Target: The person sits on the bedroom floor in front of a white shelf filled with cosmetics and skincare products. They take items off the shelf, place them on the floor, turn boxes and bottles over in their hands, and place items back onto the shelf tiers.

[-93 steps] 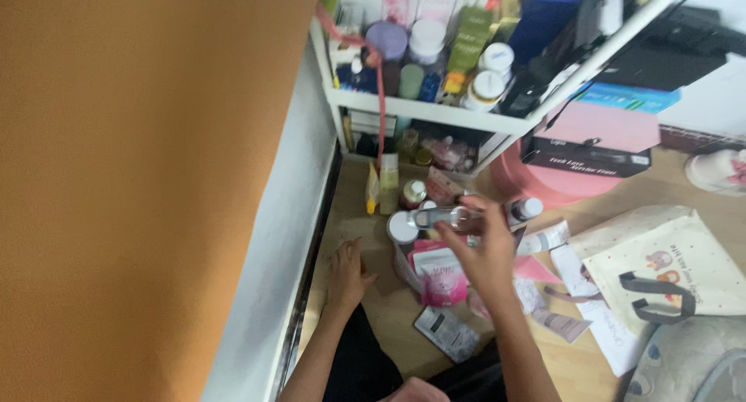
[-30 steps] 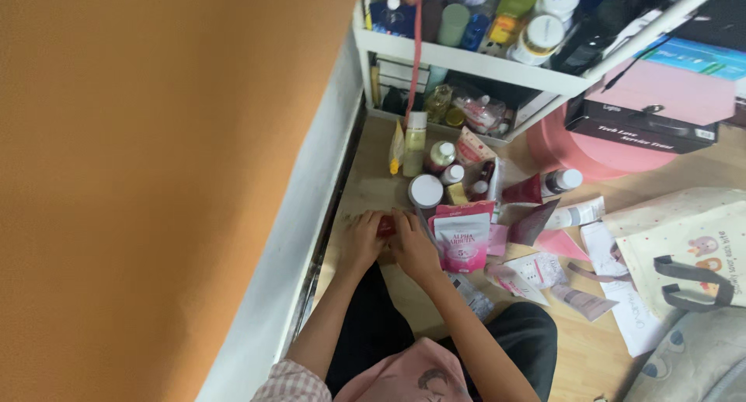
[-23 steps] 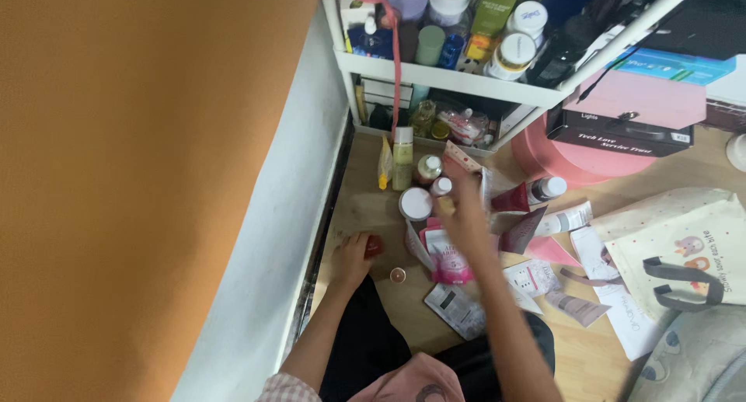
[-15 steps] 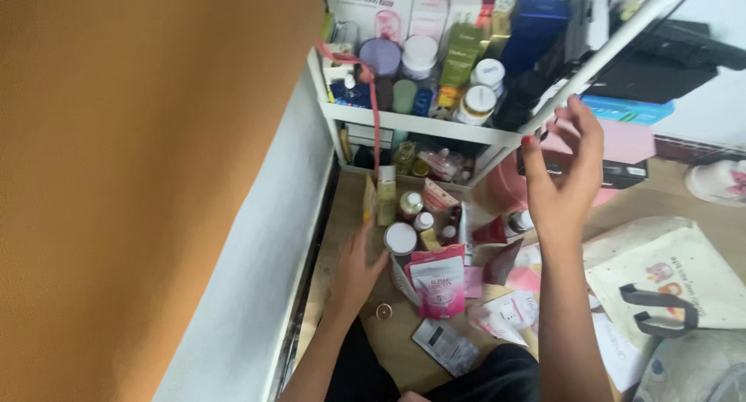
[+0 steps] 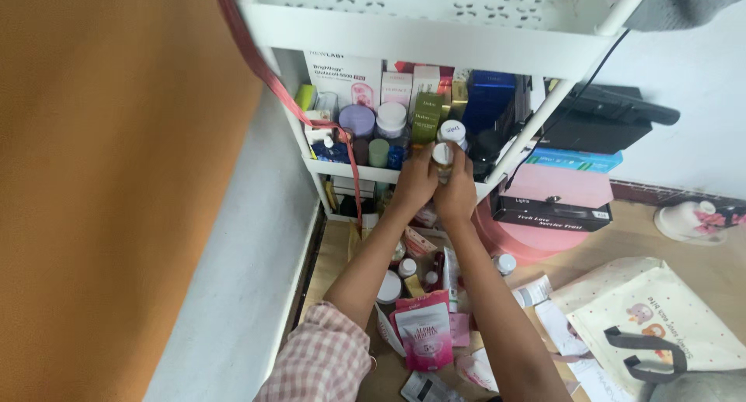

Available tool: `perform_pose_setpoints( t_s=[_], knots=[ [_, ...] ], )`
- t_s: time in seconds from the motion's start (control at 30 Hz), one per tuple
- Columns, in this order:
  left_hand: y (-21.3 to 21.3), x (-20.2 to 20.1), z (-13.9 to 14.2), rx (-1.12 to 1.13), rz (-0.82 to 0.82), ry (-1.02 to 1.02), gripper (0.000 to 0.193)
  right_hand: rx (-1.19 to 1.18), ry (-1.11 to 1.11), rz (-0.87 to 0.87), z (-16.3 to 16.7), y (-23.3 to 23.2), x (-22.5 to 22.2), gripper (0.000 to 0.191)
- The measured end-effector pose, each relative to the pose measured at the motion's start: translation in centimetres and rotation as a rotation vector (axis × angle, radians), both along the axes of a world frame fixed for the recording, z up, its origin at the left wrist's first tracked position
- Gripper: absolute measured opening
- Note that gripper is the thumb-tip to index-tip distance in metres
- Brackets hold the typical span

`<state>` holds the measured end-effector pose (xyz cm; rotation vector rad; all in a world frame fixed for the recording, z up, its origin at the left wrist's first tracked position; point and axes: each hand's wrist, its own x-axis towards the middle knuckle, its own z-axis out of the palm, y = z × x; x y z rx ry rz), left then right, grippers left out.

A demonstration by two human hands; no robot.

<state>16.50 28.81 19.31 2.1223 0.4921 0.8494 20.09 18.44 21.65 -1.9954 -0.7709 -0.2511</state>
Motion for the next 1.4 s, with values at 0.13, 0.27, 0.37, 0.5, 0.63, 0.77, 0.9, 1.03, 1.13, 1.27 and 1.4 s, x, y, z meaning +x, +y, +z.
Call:
perform_pose_setpoints(
  t_s=[0.13,0.27,0.37,0.5,0.63,0.77,0.9,1.03,1.13,1.27,1.4],
  knots=[
    [0.0,0.6,0.4,-0.085,-0.016,-0.022,0.046,0.022,-0.046,-0.042,2.0,-0.1,-1.5,0.049],
    [-1.5,-2.6,3.0,-0.057,-0.027,-0.199,0.046,0.139,-0.219,0.018,4.7,-1.8,-3.3,0.049],
    [-3.4,-9.2,3.1,-0.056,-0.043,-0.255,0.043,0.091,-0.208,0.154,4.4,-3.9,-6.5,0.052],
    [-5.3,-18.8,-0.9,-0.328,-0.009,-0.213,0.044,-0.034,-0.144,0.321,-0.3,-4.6,-12.3,0.057],
    [-6.2,-25.3,-7.7,-0.369,0.243,0.157,0.038,-0.232,0.048,0.528,-8.1,-3.6,-18.9,0.057],
    [-5.6,-27.2,-12.9,-0.529,0.259,0.554,0.027,-0.564,0.216,0.589,-15.1,-2.3,-21.3,0.055],
    [-4.4,-27.1,-15.7,-0.489,0.217,0.484,0.026,-0.710,0.214,0.568,-19.8,-0.6,-21.6,0.048],
    [-4.2,-27.6,-18.5,-0.546,0.208,0.584,0.028,-0.937,-0.217,0.473,-22.9,0.1,-22.9,0.023],
    [-4.6,-28.7,-20.2,-0.527,0.186,0.599,0.033,-1.014,-0.253,0.520,-24.3,-0.4,-23.8,0.024],
    [-5.5,-29.6,-20.7,-0.496,0.166,0.591,0.043,-0.984,-0.276,0.498,-24.1,-0.9,-24.2,0.036],
    [-6.0,-28.8,-16.3,-0.473,0.217,0.681,0.027,-0.936,-0.237,0.562,-18.9,-0.6,-23.2,0.037]
  ],
)
